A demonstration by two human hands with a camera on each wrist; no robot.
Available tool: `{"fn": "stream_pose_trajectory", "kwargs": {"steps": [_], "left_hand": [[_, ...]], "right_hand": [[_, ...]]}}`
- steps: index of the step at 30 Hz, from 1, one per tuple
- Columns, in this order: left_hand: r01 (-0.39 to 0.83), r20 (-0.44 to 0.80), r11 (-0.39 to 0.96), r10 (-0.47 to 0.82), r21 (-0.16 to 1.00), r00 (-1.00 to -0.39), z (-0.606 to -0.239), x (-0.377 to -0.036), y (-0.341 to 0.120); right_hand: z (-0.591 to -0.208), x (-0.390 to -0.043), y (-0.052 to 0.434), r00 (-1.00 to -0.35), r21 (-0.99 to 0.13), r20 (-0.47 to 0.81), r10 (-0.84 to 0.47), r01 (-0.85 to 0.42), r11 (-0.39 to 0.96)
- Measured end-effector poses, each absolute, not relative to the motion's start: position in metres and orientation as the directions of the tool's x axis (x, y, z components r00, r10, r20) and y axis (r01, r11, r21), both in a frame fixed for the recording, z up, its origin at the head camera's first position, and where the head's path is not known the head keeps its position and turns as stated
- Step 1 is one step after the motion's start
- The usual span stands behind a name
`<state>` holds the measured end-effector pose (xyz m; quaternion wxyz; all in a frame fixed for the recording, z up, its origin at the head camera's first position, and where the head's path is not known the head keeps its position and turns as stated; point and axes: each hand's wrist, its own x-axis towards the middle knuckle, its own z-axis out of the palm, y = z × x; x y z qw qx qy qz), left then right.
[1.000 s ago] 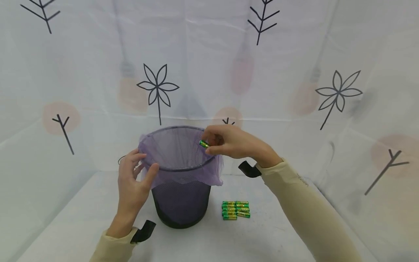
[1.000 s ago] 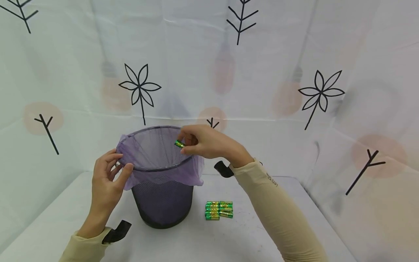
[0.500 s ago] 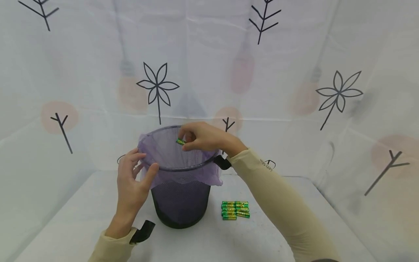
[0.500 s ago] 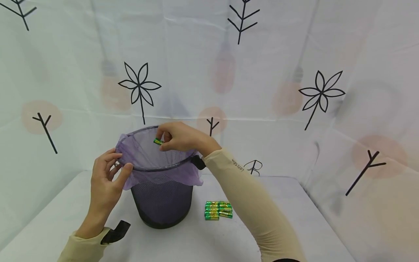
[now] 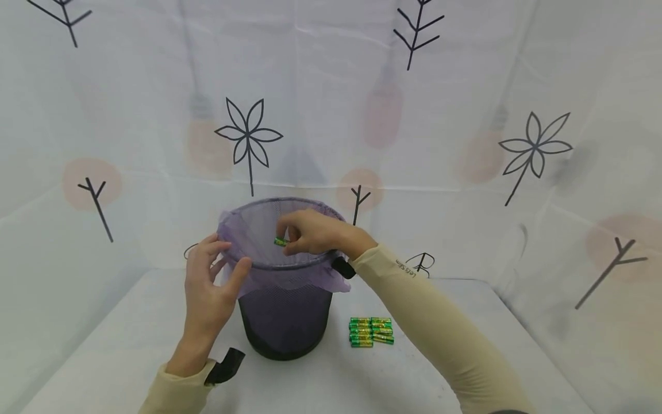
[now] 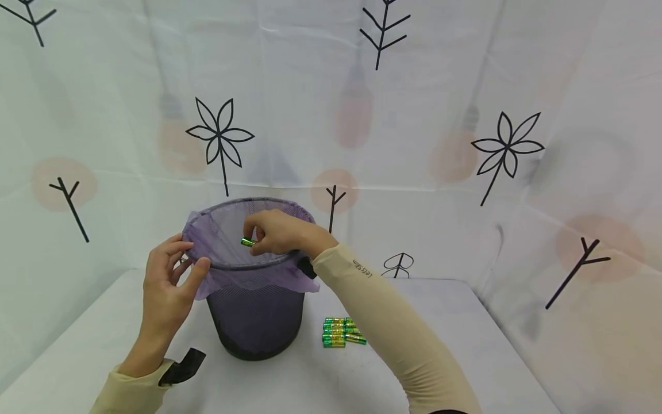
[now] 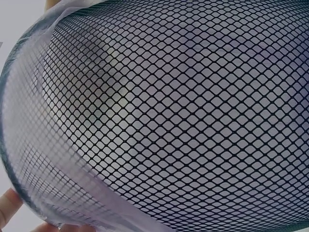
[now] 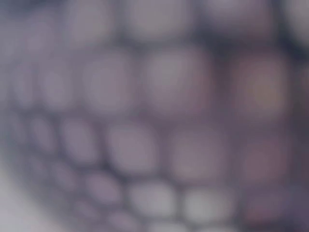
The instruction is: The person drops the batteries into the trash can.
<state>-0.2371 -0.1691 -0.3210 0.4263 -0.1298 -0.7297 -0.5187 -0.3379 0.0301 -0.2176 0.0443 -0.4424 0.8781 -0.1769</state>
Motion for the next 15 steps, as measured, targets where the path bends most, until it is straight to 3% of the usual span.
{"fn": "stream_pose_trajectory", "kwargs": {"steps": [15], "left_hand": [[0.613, 0.738, 0.424, -0.264, 0.667, -0.62, -0.306, -0.224, -0.161]], "right_hand": [[-0.219, -0.339, 0.028, -0.618, -0.322, 0.082, -0.782, -0.758, 0.566]]}}
